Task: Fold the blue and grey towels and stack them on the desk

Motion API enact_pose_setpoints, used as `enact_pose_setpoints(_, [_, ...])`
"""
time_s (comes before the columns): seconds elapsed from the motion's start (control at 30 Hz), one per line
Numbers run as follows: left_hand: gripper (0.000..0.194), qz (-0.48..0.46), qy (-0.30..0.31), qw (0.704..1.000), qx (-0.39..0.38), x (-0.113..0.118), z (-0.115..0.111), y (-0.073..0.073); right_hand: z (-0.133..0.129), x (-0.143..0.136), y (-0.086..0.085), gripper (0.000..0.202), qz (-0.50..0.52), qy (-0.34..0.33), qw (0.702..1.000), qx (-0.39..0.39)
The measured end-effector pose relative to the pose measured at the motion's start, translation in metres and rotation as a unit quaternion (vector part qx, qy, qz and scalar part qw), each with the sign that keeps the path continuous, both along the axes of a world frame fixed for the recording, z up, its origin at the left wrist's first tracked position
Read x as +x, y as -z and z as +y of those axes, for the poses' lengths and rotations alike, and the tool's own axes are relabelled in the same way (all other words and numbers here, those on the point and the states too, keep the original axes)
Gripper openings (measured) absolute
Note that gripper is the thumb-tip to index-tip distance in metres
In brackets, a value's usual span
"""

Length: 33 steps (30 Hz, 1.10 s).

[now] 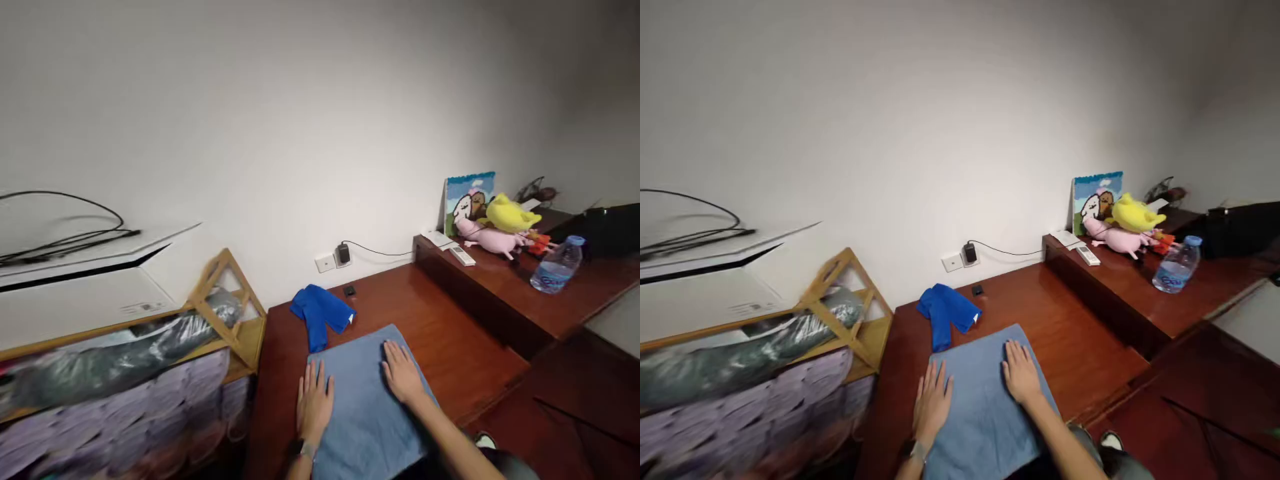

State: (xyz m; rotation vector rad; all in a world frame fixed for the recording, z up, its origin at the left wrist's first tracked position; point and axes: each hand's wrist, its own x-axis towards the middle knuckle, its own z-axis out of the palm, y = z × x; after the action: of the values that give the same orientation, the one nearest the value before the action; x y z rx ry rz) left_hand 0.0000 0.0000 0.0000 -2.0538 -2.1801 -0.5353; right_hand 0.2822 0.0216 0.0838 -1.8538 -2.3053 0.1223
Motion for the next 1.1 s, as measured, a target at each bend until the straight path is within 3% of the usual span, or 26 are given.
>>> enact_pose_setpoints(0.13, [0.058, -0.016, 0.011, 1.000, 0.014, -0.001, -0.002, 0.006, 0.021, -0.074, 0.001, 0.063, 0.026, -0.119, 0.993, 0.006])
enact_pose_setpoints(0.23, [0.058, -0.027, 0.011, 0.999, 0.014, -0.001, -0.004, 0.008, 0.035, -0.094, 0.011, 0.065, 0.024, -0.140, 0.989, -0.045])
enact_pose_setpoints(0.3, [0.059, -0.031, 0.003, 0.999, 0.015, -0.001, -0.004, 0.009, 0.045, -0.081, 0.019, 0.065, 0.011, -0.118, 0.991, -0.055])
enact_pose_setpoints(0.4, [0.060, -0.034, -0.004, 0.999, 0.019, 0.000, -0.005, 0.010, 0.062, -0.034, 0.026, 0.065, -0.026, -0.064, 0.997, -0.035])
enact_pose_setpoints(0.5, [0.061, -0.040, -0.003, 0.999, 0.018, 0.001, -0.005, 0.010, 0.078, 0.013, 0.021, 0.065, -0.061, 0.001, 0.997, -0.044])
enact_pose_setpoints(0.57, [0.061, -0.046, -0.002, 0.999, 0.016, 0.002, -0.004, 0.009, 0.083, 0.029, 0.013, 0.066, -0.072, 0.025, 0.995, -0.063])
enact_pose_setpoints(0.7, [0.061, -0.045, -0.003, 0.999, 0.016, 0.001, -0.003, 0.006, 0.072, 0.021, 0.006, 0.067, -0.062, 0.048, 0.995, -0.058])
enact_pose_setpoints(0.83, [0.061, -0.038, 0.001, 0.999, 0.017, 0.001, -0.002, 0.005, 0.039, 0.011, 0.016, 0.067, -0.029, -0.001, 1.000, 0.007])
enact_pose_setpoints(0.97, [0.061, -0.022, -0.004, 1.000, 0.011, 0.002, 0.000, 0.005, 0.015, 0.034, 0.022, 0.067, -0.024, 0.000, 1.000, -0.013])
enact_pose_setpoints(1.1, [0.060, 0.004, -0.003, 1.000, 0.008, -0.003, 0.003, 0.001, 0.010, 0.051, 0.013, 0.067, -0.024, -0.002, 0.998, -0.051])
